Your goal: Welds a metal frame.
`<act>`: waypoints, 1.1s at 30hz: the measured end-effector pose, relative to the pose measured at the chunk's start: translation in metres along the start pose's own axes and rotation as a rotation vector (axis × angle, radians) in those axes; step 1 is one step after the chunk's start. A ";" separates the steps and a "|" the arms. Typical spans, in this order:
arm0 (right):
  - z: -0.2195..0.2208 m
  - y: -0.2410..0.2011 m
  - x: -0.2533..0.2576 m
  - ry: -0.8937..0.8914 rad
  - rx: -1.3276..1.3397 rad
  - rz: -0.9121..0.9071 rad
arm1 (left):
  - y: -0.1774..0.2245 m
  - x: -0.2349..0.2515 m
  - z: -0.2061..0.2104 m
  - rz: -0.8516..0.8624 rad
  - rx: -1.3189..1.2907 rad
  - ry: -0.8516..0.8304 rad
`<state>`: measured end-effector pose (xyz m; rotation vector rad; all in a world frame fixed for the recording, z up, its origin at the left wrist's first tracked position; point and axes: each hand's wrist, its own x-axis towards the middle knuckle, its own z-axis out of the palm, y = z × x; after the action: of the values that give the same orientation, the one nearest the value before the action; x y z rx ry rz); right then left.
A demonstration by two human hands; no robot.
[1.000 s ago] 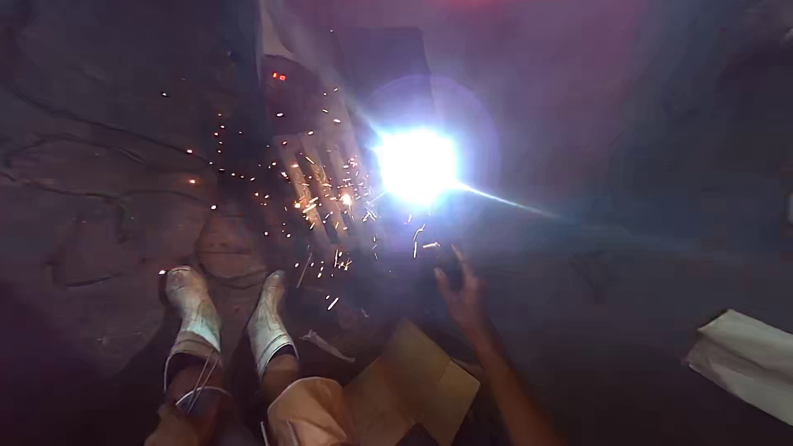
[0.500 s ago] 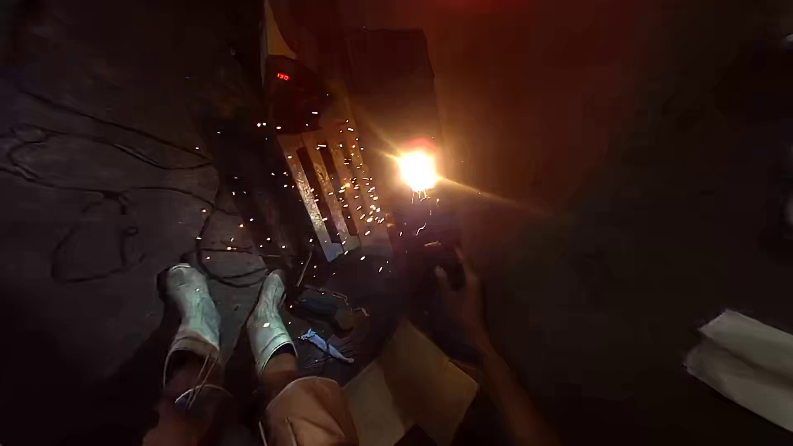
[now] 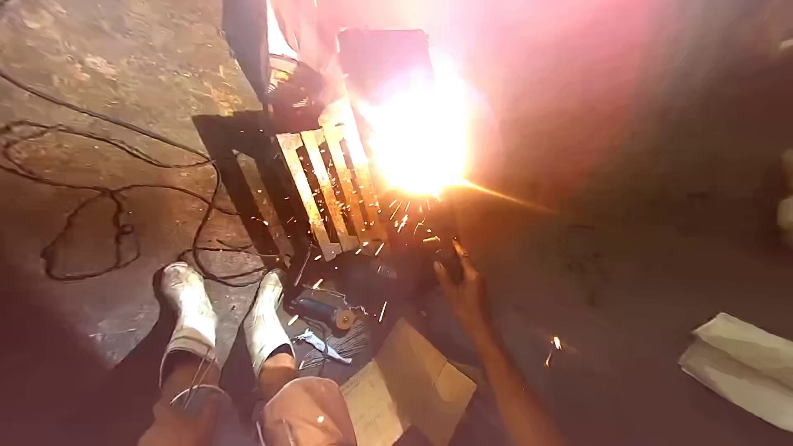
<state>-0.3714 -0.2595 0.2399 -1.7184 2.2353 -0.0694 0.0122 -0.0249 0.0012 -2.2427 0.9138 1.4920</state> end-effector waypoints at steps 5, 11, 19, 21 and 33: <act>-0.004 -0.007 -0.005 -0.013 -0.016 0.006 | -0.028 0.023 0.033 0.053 0.014 0.149; -0.003 -0.001 -0.007 0.001 -0.004 -0.005 | -0.025 0.023 0.027 0.012 0.010 0.074; -0.002 -0.001 -0.002 -0.004 -0.028 -0.007 | -0.017 0.017 0.019 0.014 0.009 0.074; -0.005 -0.007 -0.005 -0.008 -0.035 0.031 | -0.015 0.013 0.015 0.032 -0.008 0.073; 0.001 -0.001 -0.004 0.001 -0.003 0.006 | -0.034 0.035 0.040 -0.052 0.032 0.098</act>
<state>-0.3691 -0.2555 0.2397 -1.7136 2.2427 -0.0651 0.0148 0.0111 -0.0509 -2.3157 0.8935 1.3461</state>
